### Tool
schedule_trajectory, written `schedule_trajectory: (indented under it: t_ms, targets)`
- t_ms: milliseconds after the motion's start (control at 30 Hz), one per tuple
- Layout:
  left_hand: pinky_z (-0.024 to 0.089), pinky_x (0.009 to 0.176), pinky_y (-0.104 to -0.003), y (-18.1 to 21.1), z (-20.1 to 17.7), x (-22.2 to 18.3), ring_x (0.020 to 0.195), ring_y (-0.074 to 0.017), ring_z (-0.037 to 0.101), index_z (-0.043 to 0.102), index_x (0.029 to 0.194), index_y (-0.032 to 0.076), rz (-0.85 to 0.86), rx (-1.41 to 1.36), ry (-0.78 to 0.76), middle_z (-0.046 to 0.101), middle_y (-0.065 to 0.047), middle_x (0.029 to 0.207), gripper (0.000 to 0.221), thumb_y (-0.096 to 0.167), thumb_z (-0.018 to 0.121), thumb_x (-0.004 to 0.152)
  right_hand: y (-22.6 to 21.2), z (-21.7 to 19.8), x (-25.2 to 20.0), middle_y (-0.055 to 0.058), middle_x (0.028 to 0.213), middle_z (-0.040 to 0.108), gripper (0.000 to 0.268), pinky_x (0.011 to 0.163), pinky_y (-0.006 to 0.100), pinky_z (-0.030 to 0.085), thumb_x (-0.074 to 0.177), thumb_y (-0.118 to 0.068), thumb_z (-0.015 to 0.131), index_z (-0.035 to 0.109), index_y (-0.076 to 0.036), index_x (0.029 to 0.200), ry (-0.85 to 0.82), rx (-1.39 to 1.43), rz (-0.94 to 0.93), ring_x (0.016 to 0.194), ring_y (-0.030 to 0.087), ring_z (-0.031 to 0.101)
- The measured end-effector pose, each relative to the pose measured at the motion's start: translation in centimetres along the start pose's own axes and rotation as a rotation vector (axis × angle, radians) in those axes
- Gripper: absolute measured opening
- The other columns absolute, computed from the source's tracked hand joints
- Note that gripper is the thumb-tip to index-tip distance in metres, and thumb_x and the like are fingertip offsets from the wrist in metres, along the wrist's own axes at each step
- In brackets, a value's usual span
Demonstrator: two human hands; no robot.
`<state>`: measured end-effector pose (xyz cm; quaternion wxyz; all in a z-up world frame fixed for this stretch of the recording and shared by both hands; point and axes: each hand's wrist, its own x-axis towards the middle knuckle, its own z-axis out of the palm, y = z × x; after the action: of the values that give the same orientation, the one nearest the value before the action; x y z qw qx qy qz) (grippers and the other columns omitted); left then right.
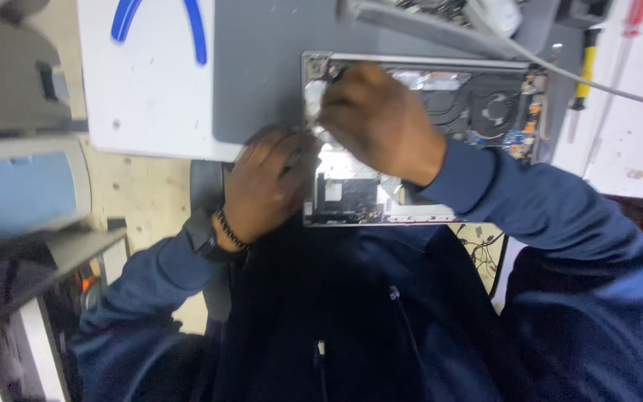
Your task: Repairing a laptop by unscrewing components and adjusting internal parts.
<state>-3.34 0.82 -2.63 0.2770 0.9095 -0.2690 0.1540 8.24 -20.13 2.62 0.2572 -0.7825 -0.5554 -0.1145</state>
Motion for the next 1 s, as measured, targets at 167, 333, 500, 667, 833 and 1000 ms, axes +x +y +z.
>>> schedule_trajectory:
  t_ms: [167,333,500,667,833,1000]
  targets:
    - [0.057,0.087,-0.046,0.7,0.0,0.8,0.106,-0.0324,0.063,0.067,0.124,0.000,0.007,0.036,0.085,0.066,-0.014,0.120,0.026,0.016,0.072,0.104,0.7,-1.1,-0.2,0.015,0.108,0.070,0.016,0.088,0.045,0.052,0.108,-0.011,0.070,0.077,0.003,0.104,-0.121,0.166,0.057,0.103,0.036,0.056]
    - [0.059,0.085,-0.039,0.6,-0.2,1.1,0.106,-0.0276,0.065,0.068,0.121,0.002,0.053,0.138,0.131,0.065,-0.011,0.115,0.023,0.020,0.071,0.106,0.9,-1.5,-0.6,0.014,0.117,0.068,0.016,0.089,0.044,0.055,0.109,-0.010,0.065,0.076,0.001,0.112,-0.207,0.077,0.043,0.109,0.037,0.057]
    - [0.060,0.087,-0.038,0.4,-0.3,1.2,0.106,-0.0256,0.065,0.071,0.120,0.003,0.071,0.171,0.133,0.067,-0.010,0.115,0.025,0.023,0.074,0.105,0.9,-1.0,-0.3,0.016,0.118,0.065,0.019,0.089,0.044,0.057,0.109,-0.007,0.059,0.075,0.002,0.114,-0.203,0.058,-0.002,0.108,0.036,0.058]
    - [0.059,0.087,-0.038,0.3,-0.5,1.1,0.104,-0.0259,0.066,0.071,0.119,0.003,0.084,0.169,0.134,0.069,-0.011,0.114,0.025,0.024,0.074,0.105,0.6,-0.6,-0.1,0.009,0.112,0.068,0.016,0.076,0.039,0.056,0.109,-0.016,0.066,0.075,-0.004,0.108,-0.193,-0.085,-0.047,0.104,0.030,0.059]
    - [0.060,0.091,-0.040,0.3,-0.6,1.4,0.106,-0.0285,0.064,0.071,0.116,-0.002,0.105,0.107,0.138,0.068,-0.014,0.112,0.025,0.021,0.074,0.104,0.5,-0.7,0.0,0.005,0.106,0.070,0.014,0.067,0.038,0.055,0.109,-0.017,0.067,0.077,-0.007,0.104,-0.226,-0.120,-0.012,0.103,0.027,0.061]
    - [0.060,0.084,-0.039,0.2,-0.4,1.4,0.104,-0.0271,0.066,0.072,0.116,0.001,0.108,0.162,0.140,0.069,-0.012,0.112,0.025,0.022,0.077,0.104,0.9,-0.7,0.0,0.005,0.106,0.070,0.014,0.067,0.039,0.054,0.109,-0.016,0.068,0.077,-0.008,0.103,-0.212,-0.088,0.018,0.103,0.028,0.061]
